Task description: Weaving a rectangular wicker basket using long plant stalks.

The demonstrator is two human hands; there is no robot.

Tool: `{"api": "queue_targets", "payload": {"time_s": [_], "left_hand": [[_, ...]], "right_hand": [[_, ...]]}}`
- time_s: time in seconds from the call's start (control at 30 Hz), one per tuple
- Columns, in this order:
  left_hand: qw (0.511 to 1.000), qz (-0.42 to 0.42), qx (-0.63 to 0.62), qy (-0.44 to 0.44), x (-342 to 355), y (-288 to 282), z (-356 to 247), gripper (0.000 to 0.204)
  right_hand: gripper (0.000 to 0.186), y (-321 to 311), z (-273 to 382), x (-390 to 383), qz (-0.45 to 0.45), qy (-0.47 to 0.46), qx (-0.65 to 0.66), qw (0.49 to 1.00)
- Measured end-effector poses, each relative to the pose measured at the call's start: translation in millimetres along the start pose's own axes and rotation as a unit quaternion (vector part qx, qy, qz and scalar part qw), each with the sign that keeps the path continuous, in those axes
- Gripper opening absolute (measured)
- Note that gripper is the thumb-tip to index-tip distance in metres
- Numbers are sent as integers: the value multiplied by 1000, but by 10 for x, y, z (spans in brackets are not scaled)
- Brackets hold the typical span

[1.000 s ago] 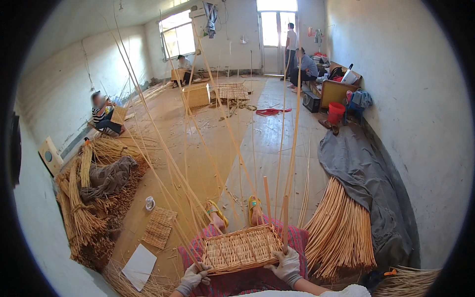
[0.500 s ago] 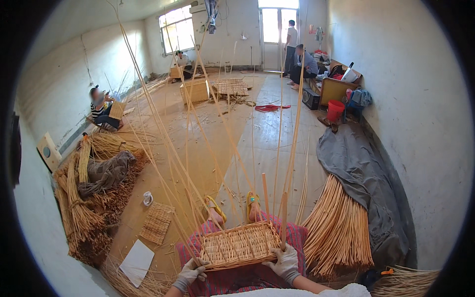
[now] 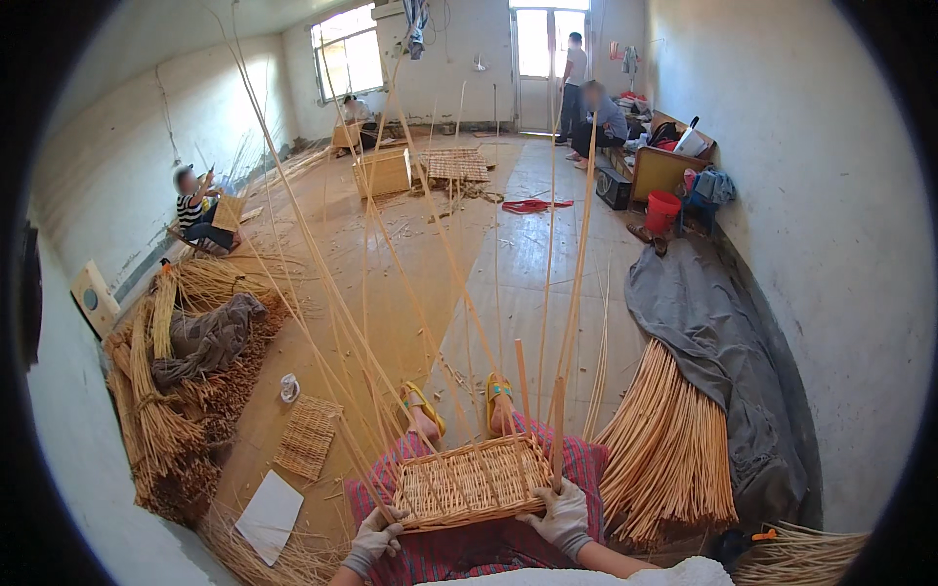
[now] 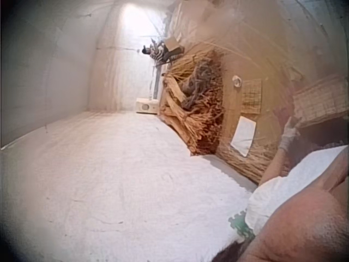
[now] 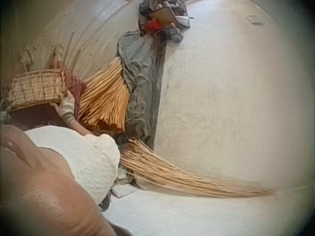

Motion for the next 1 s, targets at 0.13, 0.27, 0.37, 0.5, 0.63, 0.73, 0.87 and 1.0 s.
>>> {"api": "queue_targets", "payload": {"time_s": [0.13,0.27,0.37,0.5,0.63,0.73,0.87,1.0], "left_hand": [[1000,6,-8,-2,0,-8,-4,23],[1000,11,-2,7,7,-1,-23,24],[1000,4,10,-1,1,10,-13,24],[1000,-6,23,13,-6,32,-36,23],[1000,-4,17,17,5,21,-31,24],[1000,7,1,23,22,14,-30,25],[1000,5,16,15,11,8,-43,26],[999,32,30,-6,-23,29,-79,27]], "right_hand": [[67,34,-29,19,23,6,17,1000],[67,11,-4,23,13,4,-11,1000],[63,-2,15,26,7,-1,7,1000],[63,-61,53,32,-6,-5,-2,1000],[63,-130,110,38,-14,-26,4,1000],[62,-119,92,51,-1,-14,10,1000],[62,-106,80,42,-14,-19,0,1000],[63,-34,17,38,2,-7,3,1000]]}}
Point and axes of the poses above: each hand's wrist, its own x-axis towards the middle knuckle, its own y-axis out of the palm, z = x × y, the point moved 9 cm from there along x, towards the middle knuckle, and after that the axes turned 14 degrees about z, right-handed, at the moved point
